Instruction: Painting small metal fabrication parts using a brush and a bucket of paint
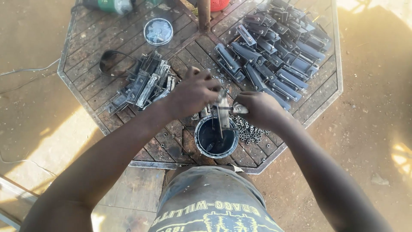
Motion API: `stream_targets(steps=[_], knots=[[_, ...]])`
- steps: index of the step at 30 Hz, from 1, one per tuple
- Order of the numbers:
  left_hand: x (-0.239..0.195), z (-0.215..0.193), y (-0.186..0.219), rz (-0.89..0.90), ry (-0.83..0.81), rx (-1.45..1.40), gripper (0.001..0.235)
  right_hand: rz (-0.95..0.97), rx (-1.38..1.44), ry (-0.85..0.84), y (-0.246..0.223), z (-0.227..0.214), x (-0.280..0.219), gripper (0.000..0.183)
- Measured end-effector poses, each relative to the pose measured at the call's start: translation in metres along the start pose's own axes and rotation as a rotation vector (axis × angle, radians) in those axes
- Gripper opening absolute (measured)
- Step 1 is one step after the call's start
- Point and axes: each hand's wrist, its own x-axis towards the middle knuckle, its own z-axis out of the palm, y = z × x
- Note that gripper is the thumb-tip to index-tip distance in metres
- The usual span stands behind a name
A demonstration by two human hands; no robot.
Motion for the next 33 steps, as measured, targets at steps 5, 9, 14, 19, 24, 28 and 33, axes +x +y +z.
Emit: stream_targets(steps=[5,9,14,19,24,28,33], knots=[[0.0,0.054,-0.023,-0.432,0.243,-0.308,0.025,0.294,0.139,0.15,-0.008,-0.005,0.01,0.027],[-0.019,0.11,0.025,-1.255,-0.08,-1.024,0.039,0.59,0.343,0.333,0.004,0.004,0.013,0.026],[-0.001,0.1,0.113,-1.244,-0.073,-1.753,0.05,0.635,0.368,0.443,-0.016,0.027,0.024,0.027],[0.02,0.058,0.111,-1.228,0.191,-2.189,0.082,0.638,0.307,0.451,-0.051,0.03,0.025,0.035],[0.018,0.074,0.094,-1.478,0.191,-2.337,0.075,0.599,0.318,0.404,-0.056,0.039,0.022,0.033],[0.01,0.083,0.084,-1.558,0.117,-2.297,0.058,0.523,0.285,0.361,-0.048,0.059,0.023,0.031],[0.005,0.084,0.067,-1.616,-0.023,-2.129,0.036,0.363,0.189,0.349,-0.054,0.062,0.022,0.024]])
